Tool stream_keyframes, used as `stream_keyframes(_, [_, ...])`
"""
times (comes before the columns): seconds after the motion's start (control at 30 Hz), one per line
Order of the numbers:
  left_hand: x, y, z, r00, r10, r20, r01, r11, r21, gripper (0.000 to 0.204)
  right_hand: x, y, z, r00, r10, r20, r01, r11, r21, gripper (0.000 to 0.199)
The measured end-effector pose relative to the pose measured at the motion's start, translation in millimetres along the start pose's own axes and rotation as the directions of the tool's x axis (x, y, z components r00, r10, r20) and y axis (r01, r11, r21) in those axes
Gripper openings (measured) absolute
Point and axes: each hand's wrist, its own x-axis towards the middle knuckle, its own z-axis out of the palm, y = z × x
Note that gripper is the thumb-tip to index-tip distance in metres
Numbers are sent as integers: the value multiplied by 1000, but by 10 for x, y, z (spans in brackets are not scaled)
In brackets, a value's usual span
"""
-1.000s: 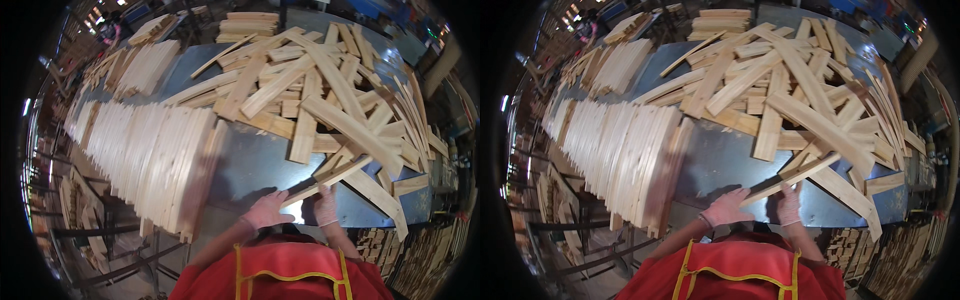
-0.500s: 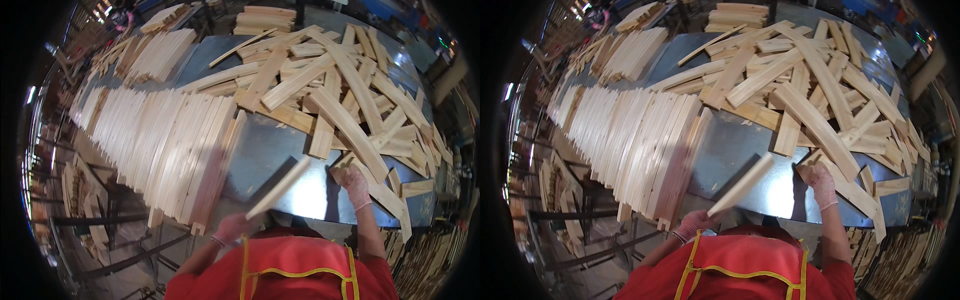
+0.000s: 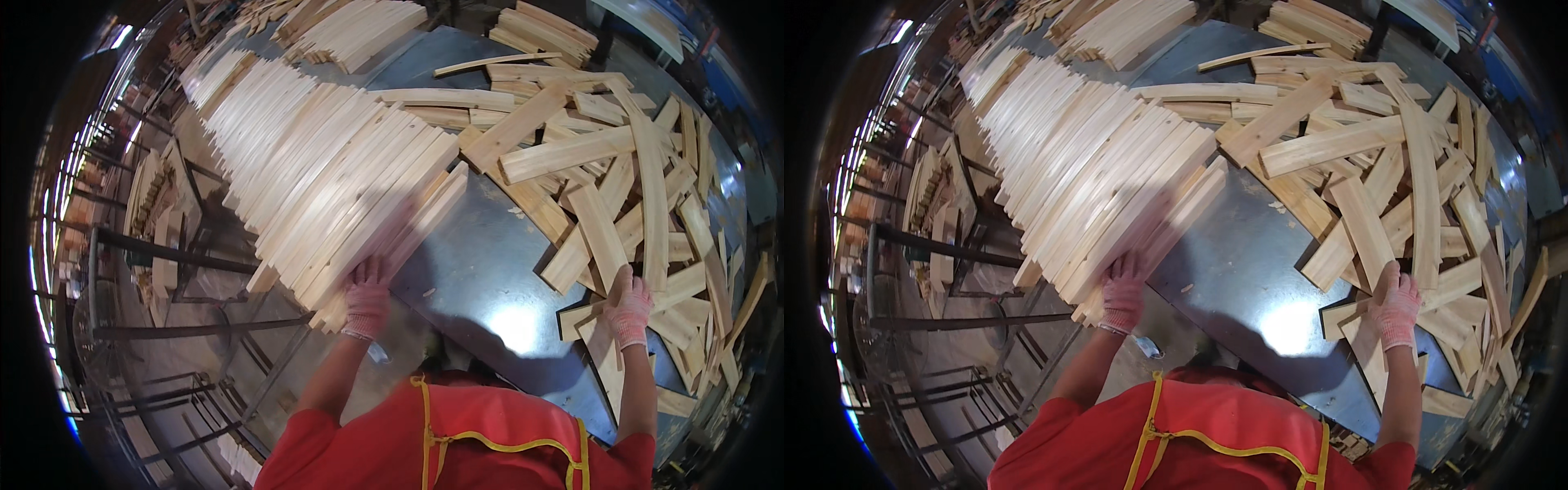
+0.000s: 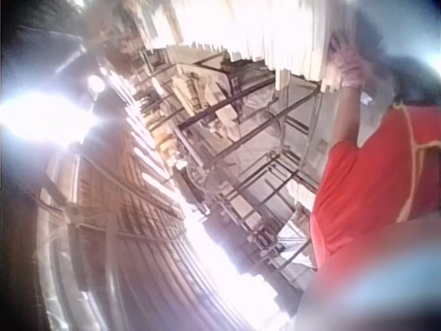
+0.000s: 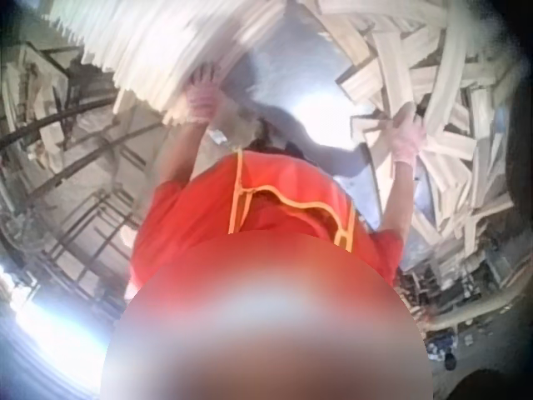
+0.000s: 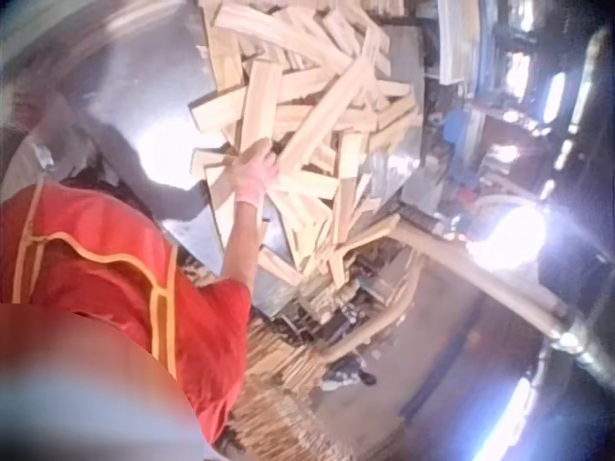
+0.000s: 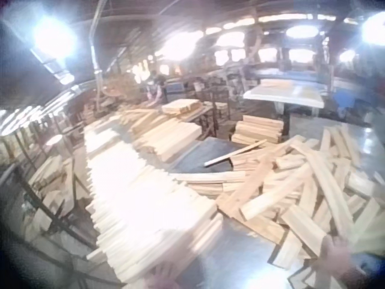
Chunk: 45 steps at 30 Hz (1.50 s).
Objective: The person repeatedly picks up individual wooden planks from a pile on a metal table and stacks them neatly on the left side. The hands handle the planks one at a time, aligning them into a growing stack throughout the clip.
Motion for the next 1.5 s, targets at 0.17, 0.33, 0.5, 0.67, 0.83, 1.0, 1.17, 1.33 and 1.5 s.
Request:
stream_keyframes(0.17, [-884,-372,-254,977,-195,88,209,957,-203,36,-230,-278,523,975,-132,-177,216,738,639,97])
stream_keyframes(0.33, [-2008,-941,233,694,-718,59,633,568,-526,30,-799,-1886,189,949,-227,219,-272,-238,933,78])
stream_keyframes(0.5, [-1916,-944,159,516,-386,765,575,-506,-643,51,-911,-2970,215,856,-508,100,-506,-778,373,73])
stream_keyframes(0.67, [-1898,-902,603,545,-175,820,296,-875,-383,35,-856,-3025,741,815,-412,409,-580,-599,553,47])
stream_keyframes(0.83, [-1859,-970,879,560,-117,820,171,-952,-253,27,-886,-2849,995,827,-219,518,-562,-293,773,65])
stream_keyframes(1.0, [-1991,-873,1066,559,-58,827,187,-963,-194,49,-922,-3014,777,920,152,-361,96,806,584,77])
stream_keyframes(1.17, [-1972,-961,1043,580,-137,803,273,-896,-351,50,-857,-3619,95,905,-392,168,-70,253,965,71])
stream_keyframes(1.33, [-1769,-938,213,512,-325,795,540,-598,-592,53,-576,-4078,256,858,-458,234,-174,169,970,93])
stream_keyframes(1.5, [-1245,-1256,-898,837,-38,546,460,-491,-740,79,-617,-4121,43,852,-463,245,-257,38,966,96])
